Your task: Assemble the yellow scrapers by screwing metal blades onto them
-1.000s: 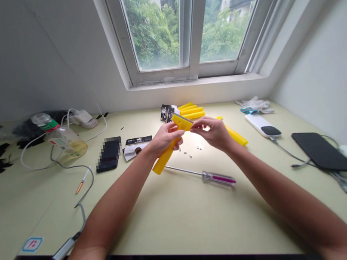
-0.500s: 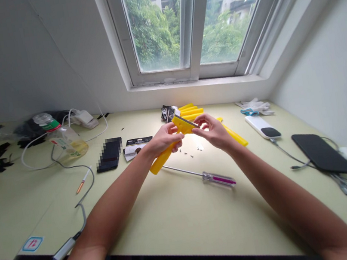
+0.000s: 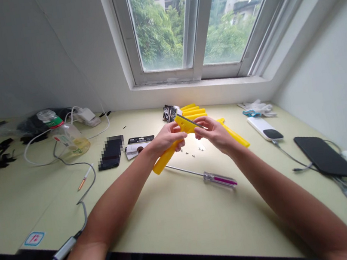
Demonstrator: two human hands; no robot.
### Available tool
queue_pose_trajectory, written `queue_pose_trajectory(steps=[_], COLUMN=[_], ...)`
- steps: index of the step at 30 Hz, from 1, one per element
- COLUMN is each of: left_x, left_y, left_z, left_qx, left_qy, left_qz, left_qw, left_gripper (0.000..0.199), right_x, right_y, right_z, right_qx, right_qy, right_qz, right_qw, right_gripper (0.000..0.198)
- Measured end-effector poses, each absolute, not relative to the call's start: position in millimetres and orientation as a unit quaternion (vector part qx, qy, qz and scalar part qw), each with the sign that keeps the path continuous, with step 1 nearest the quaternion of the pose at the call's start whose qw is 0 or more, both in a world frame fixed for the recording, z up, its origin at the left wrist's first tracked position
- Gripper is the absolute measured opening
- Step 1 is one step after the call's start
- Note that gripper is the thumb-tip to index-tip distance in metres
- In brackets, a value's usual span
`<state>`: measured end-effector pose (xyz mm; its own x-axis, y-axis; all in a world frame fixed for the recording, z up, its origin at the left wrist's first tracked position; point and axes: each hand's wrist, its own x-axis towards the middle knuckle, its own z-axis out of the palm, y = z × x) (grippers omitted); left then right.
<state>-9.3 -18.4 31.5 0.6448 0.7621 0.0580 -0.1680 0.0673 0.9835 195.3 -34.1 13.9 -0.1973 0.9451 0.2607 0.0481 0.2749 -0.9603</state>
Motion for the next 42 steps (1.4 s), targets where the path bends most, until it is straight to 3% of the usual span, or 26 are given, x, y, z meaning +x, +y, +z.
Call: queue_pose_trajectory(steps=[4,6,7,10,12,14,17,21,28,31,38,42], left_x=[-9,-11,-13,-21,-25,-27,-28,-28,-31,-30,-23,-19], left_y=[-15,-11,-8,2,9,12,10,5,13,11,8,8], left_z=[31,32,32,31,30,30,34,39,33,35,30,24], left_qx=[0.563,0.54,0.526,0.482,0.46,0.448,0.448,0.452,0.456,0.455,0.453,0.459], left_qy=[0.261,0.277,0.287,0.311,0.321,0.324,0.322,0.327,0.326,0.334,0.349,0.344], left_qz=[0.374,0.4,0.414,0.457,0.484,0.502,0.506,0.502,0.511,0.51,0.496,0.483], left_qw=[0.69,0.686,0.685,0.68,0.672,0.665,0.663,0.661,0.652,0.649,0.653,0.661], left_gripper=[0.036,0.036,0.036,0.037,0.038,0.038,0.037,0.035,0.035,0.034,0.034,0.033], right_x=[203,209,212,213,207,197,186,191,248,271,272,262], right_y=[-33,-37,-40,-50,-56,-61,-67,-74,-83,-88,-87,-79], right_z=[20,28,33,40,39,35,32,47,101,114,116,110], right_qx=[-0.448,-0.51,-0.537,-0.551,-0.523,-0.5,-0.478,-0.478,-0.552,-0.549,-0.439,-0.358], right_qy=[-0.654,-0.703,-0.734,-0.78,-0.765,-0.767,-0.793,-0.812,-0.792,-0.775,-0.679,-0.653], right_qz=[0.394,0.313,0.285,0.293,0.311,0.302,0.273,0.249,0.263,0.284,0.125,0.103], right_qw=[0.464,0.385,0.303,-0.05,-0.212,-0.264,-0.263,-0.222,-0.008,0.13,0.575,0.66], right_gripper=[0.05,0.05,0.05,0.055,0.057,0.05,0.038,0.025,0.038,0.039,0.027,0.027])
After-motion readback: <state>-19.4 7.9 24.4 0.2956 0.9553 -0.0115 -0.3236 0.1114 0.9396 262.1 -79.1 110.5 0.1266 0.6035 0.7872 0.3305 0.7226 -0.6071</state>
